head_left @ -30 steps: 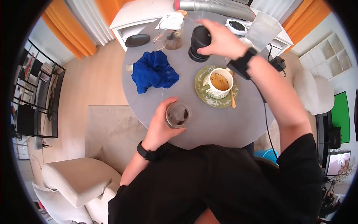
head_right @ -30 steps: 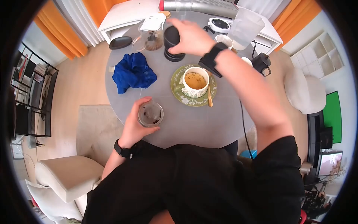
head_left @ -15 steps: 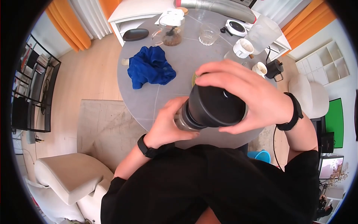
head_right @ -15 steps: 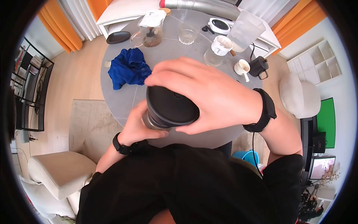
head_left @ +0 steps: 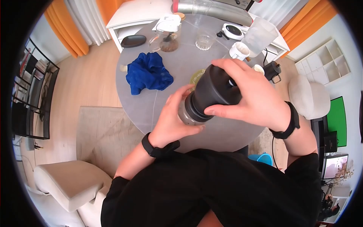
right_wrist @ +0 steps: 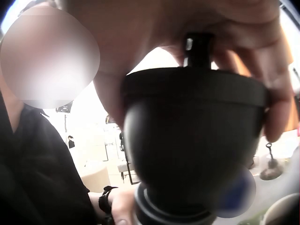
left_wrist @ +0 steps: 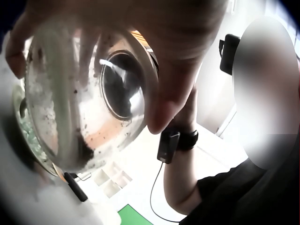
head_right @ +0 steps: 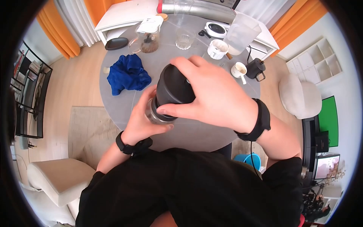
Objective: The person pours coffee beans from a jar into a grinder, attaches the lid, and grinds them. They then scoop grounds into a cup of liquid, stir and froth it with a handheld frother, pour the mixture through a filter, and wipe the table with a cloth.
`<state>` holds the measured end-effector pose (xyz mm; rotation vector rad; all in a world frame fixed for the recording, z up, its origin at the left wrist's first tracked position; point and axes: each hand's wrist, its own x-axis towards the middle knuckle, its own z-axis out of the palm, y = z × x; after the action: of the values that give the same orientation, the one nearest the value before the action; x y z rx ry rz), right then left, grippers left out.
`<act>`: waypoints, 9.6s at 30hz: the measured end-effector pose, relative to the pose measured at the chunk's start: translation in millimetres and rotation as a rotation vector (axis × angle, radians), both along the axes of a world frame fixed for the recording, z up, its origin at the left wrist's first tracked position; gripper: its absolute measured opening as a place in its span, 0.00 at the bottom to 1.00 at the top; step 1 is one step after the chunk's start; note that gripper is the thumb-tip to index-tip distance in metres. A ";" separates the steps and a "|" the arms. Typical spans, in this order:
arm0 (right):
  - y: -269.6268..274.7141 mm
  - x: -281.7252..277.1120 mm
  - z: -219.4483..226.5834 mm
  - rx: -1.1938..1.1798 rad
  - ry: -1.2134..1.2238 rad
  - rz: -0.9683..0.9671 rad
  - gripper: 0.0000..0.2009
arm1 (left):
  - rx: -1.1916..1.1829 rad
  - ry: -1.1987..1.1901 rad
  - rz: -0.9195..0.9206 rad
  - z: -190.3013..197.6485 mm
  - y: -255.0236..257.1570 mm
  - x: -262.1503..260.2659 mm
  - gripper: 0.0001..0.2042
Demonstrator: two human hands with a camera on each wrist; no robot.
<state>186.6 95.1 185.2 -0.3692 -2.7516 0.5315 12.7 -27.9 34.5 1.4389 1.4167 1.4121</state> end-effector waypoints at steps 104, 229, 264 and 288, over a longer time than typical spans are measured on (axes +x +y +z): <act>102.0 165.3 -180.2 0.013 -0.317 -1.001 0.17 | -0.059 -0.125 0.238 -57.0 147.3 -60.3 0.31; 161.5 -7.6 -93.5 0.041 0.761 0.133 0.32 | -0.145 -0.489 -0.032 -28.8 106.6 1.8 0.16; 152.6 3.1 -98.0 0.033 0.732 0.034 0.34 | -0.163 -0.416 -0.021 -26.5 108.2 6.2 0.22; 140.9 -2.7 -99.8 0.031 0.710 -0.025 0.34 | -0.170 -0.431 -0.015 -28.7 108.1 6.1 0.22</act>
<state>183.9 236.0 85.4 -0.1603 -2.0639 0.4927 18.8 80.2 5.9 0.9641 1.2103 1.4463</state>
